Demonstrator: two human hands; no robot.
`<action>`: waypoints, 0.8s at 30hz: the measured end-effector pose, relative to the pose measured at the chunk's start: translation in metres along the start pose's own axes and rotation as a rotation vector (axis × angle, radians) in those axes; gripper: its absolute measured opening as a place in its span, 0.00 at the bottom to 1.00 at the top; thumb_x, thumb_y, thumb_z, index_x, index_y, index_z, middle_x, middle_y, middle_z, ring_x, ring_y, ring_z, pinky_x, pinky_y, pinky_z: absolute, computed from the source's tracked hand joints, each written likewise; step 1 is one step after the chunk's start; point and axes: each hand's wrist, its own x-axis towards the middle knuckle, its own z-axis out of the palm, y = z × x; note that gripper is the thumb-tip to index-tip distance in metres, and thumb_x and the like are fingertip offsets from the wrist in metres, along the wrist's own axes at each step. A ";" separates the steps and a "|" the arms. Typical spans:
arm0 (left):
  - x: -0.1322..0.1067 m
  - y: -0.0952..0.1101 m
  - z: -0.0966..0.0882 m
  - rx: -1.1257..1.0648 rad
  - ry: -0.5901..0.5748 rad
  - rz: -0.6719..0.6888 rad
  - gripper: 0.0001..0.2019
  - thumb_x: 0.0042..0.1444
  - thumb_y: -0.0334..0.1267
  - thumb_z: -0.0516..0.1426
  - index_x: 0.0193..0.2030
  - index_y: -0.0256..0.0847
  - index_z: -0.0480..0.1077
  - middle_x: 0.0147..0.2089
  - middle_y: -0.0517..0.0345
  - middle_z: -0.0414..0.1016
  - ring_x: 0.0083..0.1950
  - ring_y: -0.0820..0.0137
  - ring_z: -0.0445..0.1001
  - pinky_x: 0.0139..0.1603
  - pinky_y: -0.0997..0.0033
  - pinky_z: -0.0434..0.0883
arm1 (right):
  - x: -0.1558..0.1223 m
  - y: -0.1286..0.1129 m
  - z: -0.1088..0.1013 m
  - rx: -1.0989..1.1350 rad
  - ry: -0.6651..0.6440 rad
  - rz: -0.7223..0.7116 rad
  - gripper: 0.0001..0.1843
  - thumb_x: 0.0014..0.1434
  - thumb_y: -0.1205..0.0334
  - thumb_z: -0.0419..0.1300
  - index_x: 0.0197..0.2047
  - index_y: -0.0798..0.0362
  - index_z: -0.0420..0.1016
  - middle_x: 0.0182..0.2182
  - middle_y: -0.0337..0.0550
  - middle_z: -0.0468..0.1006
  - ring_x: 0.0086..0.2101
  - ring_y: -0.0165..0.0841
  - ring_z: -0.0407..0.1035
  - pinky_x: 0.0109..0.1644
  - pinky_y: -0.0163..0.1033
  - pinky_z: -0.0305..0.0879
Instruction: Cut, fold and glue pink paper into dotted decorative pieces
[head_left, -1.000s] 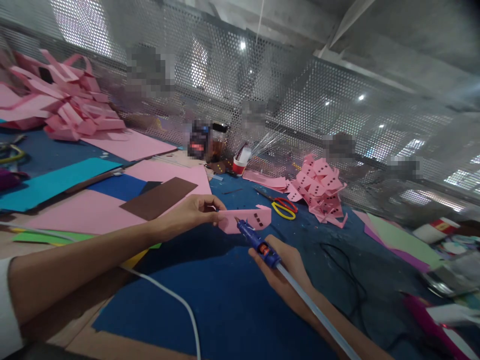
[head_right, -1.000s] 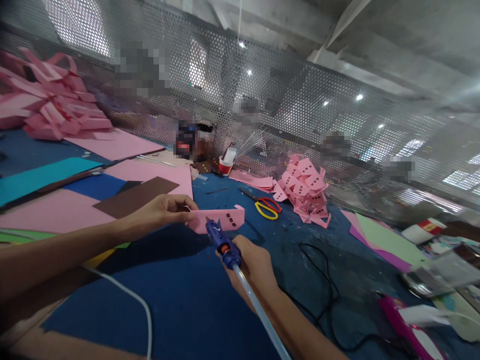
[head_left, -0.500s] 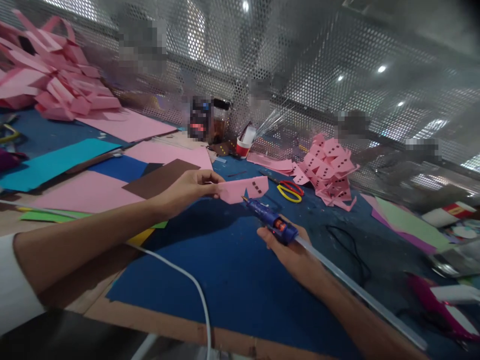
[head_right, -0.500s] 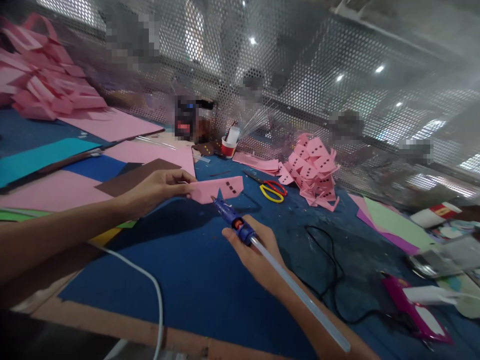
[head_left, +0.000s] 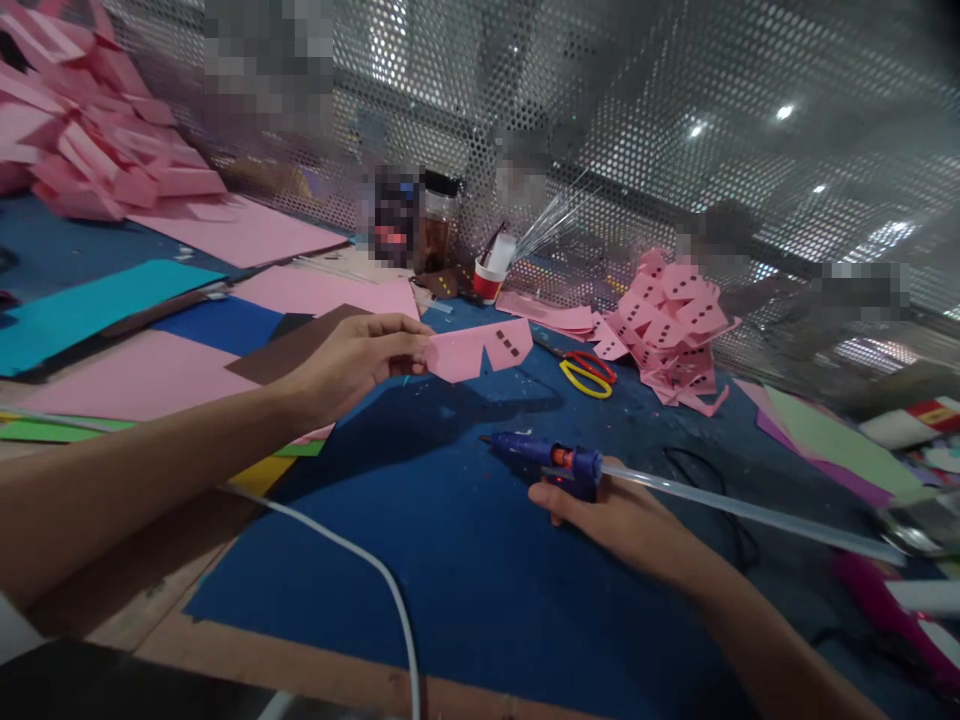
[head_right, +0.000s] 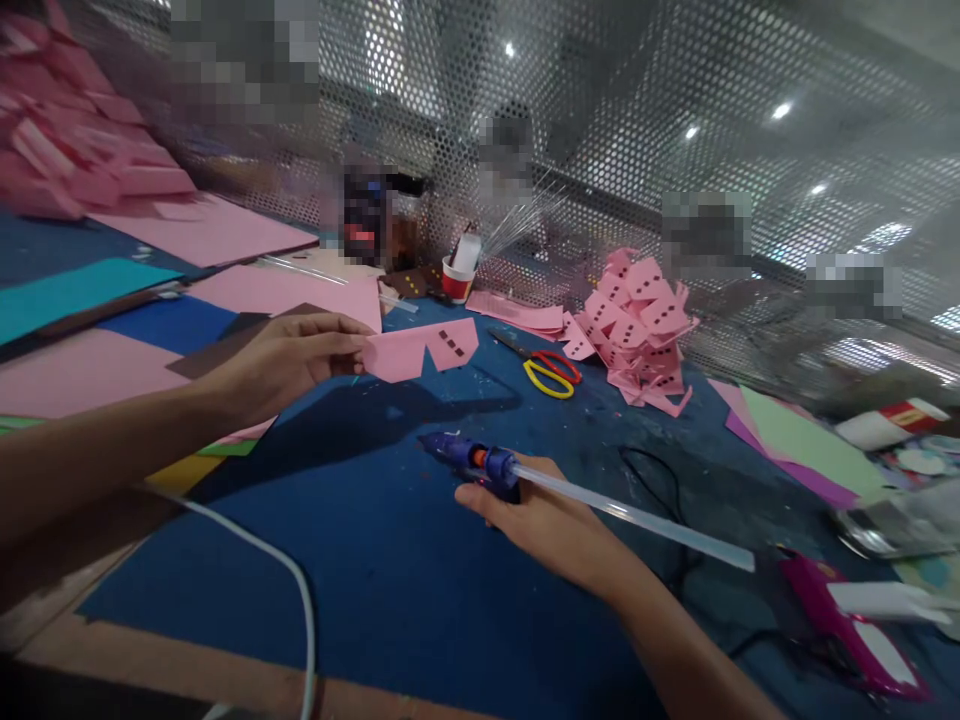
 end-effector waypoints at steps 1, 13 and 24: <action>0.000 -0.001 -0.001 -0.009 -0.004 -0.002 0.05 0.54 0.29 0.62 0.38 0.32 0.76 0.32 0.56 0.76 0.33 0.75 0.71 0.40 0.71 0.69 | -0.001 0.000 -0.001 -0.004 -0.020 0.002 0.22 0.60 0.40 0.57 0.35 0.52 0.76 0.26 0.37 0.77 0.27 0.30 0.69 0.28 0.34 0.59; 0.000 -0.001 0.000 -0.030 0.005 -0.030 0.05 0.54 0.31 0.63 0.38 0.31 0.75 0.33 0.53 0.76 0.34 0.74 0.72 0.42 0.69 0.69 | -0.002 -0.002 0.001 -0.093 -0.041 0.005 0.24 0.61 0.39 0.56 0.29 0.52 0.72 0.25 0.35 0.73 0.25 0.28 0.65 0.26 0.33 0.52; -0.001 -0.001 0.001 -0.011 -0.017 -0.019 0.06 0.53 0.30 0.63 0.38 0.33 0.76 0.34 0.55 0.77 0.35 0.73 0.73 0.43 0.69 0.69 | -0.001 -0.022 -0.001 -0.159 -0.033 -0.005 0.18 0.61 0.48 0.58 0.28 0.52 0.67 0.26 0.34 0.71 0.26 0.28 0.61 0.27 0.32 0.50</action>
